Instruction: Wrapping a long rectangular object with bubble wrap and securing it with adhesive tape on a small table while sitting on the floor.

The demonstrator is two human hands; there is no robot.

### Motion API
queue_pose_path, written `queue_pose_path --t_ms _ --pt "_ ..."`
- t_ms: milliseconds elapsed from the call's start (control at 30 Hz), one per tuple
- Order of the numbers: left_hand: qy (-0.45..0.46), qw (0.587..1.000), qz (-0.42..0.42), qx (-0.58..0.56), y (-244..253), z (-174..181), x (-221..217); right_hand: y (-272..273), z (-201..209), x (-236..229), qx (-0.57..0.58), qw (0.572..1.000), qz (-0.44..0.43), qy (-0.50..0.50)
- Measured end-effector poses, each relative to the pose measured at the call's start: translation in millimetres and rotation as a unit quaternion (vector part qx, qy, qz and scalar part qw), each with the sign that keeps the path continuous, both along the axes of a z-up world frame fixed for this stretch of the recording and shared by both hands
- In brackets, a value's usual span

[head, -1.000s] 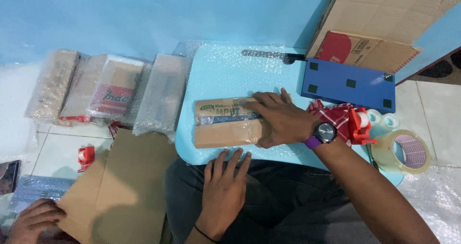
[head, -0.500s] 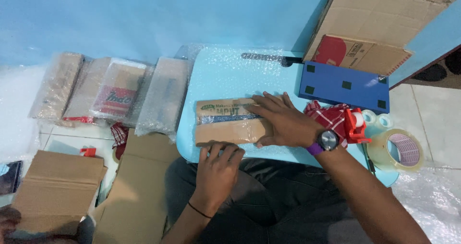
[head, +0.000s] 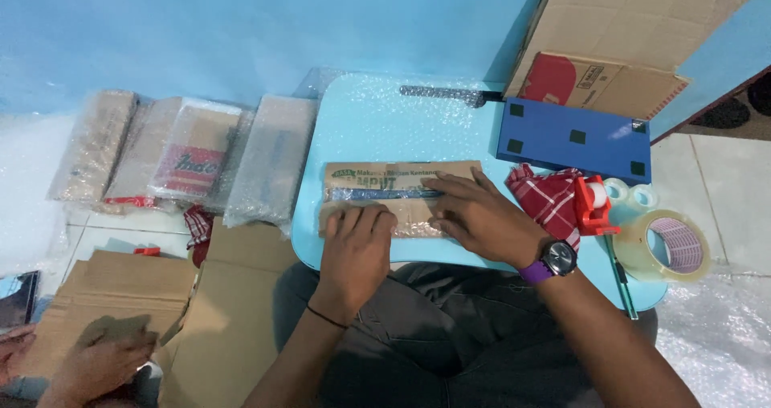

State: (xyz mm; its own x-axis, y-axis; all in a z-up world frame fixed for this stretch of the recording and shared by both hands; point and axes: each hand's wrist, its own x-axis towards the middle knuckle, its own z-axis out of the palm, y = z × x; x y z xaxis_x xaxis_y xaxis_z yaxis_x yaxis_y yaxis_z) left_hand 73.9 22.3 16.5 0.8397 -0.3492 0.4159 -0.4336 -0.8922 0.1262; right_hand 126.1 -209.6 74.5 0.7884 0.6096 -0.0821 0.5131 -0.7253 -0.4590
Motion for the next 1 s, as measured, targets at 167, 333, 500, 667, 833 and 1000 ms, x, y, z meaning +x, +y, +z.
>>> queue_pose_path --t_ms 167,333,500,667,833,1000 --pt "-0.001 1.000 -0.015 0.001 10.3 -3.0 7.0 1.3 -2.0 -4.4 0.013 1.000 -0.017 -0.005" --pt "-0.081 0.993 0.080 0.015 0.9 12.6 -24.5 3.1 1.2 -8.6 0.051 0.998 -0.038 0.010" --pt "0.049 0.998 -0.035 -0.030 -33.5 -22.9 -59.3 0.7 -8.2 -4.5 0.075 0.996 -0.038 0.030" --pt "0.142 0.990 -0.017 -0.002 -13.0 -12.7 -38.0 -5.1 -20.1 -4.6 0.083 0.996 -0.035 0.027" --pt "0.028 0.999 0.032 0.008 17.8 -5.4 -22.5 -6.7 -36.2 1.5 0.088 0.996 -0.023 0.004" --pt "0.118 0.988 0.075 0.060 44.7 12.2 -8.4 -3.9 -6.9 -8.2 0.103 0.994 -0.029 0.026"
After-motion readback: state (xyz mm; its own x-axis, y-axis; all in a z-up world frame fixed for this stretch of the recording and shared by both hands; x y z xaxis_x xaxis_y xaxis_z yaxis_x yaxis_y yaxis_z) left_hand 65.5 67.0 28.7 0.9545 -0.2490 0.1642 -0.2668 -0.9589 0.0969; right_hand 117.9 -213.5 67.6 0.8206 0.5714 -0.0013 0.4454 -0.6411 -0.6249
